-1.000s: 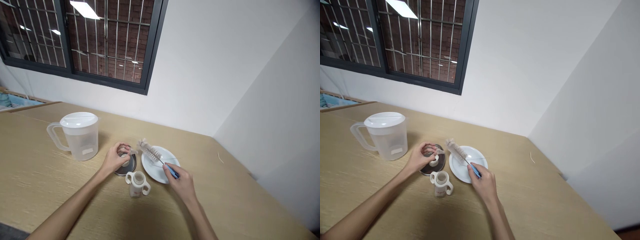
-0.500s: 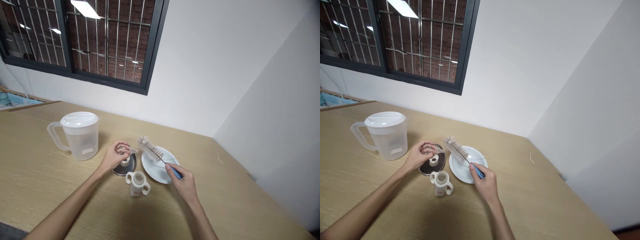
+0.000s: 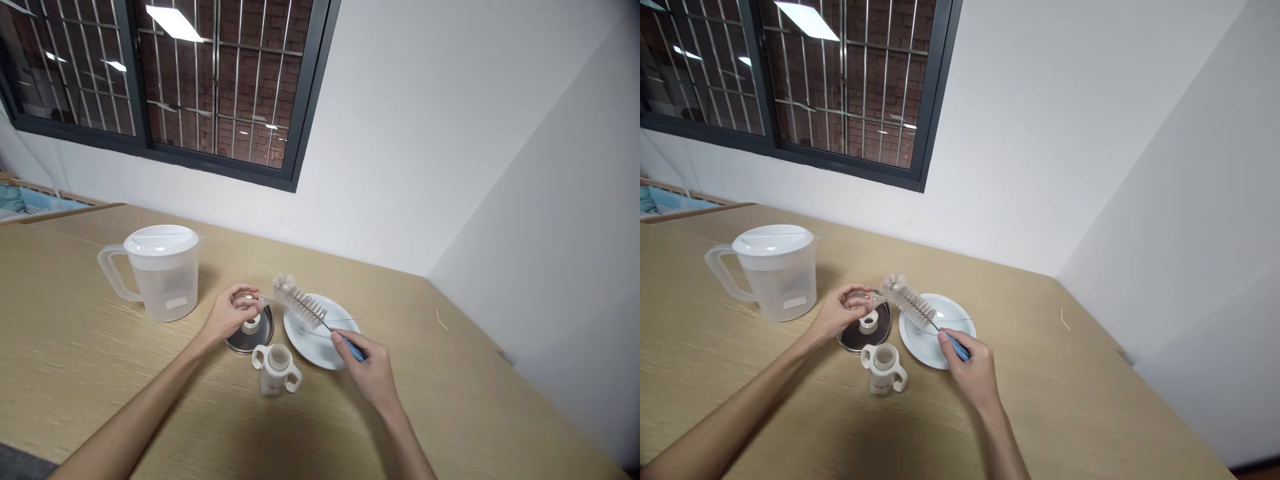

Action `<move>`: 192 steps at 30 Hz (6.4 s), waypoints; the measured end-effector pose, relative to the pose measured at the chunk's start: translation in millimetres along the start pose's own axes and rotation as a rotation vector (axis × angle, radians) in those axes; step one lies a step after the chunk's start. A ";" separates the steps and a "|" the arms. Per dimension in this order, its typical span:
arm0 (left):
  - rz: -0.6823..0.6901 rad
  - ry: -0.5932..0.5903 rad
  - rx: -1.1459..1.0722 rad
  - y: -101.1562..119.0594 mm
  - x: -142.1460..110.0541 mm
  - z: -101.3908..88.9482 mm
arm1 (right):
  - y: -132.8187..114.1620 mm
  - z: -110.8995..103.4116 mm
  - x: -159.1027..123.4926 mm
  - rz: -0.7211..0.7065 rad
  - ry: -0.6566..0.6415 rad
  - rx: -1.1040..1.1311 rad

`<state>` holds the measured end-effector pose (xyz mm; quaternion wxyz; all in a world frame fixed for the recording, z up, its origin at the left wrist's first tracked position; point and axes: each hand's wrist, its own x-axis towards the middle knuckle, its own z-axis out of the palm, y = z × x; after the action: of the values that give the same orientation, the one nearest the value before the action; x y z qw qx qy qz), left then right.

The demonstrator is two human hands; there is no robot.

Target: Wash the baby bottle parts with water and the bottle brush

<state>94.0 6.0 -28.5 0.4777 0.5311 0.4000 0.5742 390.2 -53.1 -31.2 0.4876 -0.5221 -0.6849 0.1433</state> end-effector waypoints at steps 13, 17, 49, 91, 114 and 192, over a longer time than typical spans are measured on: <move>0.093 -0.009 0.096 -6.7 1.5 -1.0 | 0.2 2.4 -1.2 -0.126 0.045 -0.057; 0.156 0.004 0.216 -8.0 1.3 -1.0 | 3.3 4.5 -1.2 -0.159 0.061 -0.130; 0.258 0.062 0.446 -6.7 -2.9 -0.1 | 0.6 6.5 -4.9 -0.379 0.059 -0.242; 0.345 0.001 0.548 -6.7 -2.4 -4.7 | 2.3 5.1 -1.4 -0.388 0.225 -0.272; -0.191 0.041 -0.256 1.0 0.6 -3.1 | -4.3 8.6 -3.7 -0.476 0.173 -0.204; -0.298 -0.083 -0.445 -0.1 -2.4 4.2 | -4.2 10.9 -5.4 -0.383 0.142 -0.178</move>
<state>98.1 3.5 -28.7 0.6779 0.3715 0.3178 0.5490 378.8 -56.1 -36.4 0.5051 -0.4322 -0.7454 -0.0500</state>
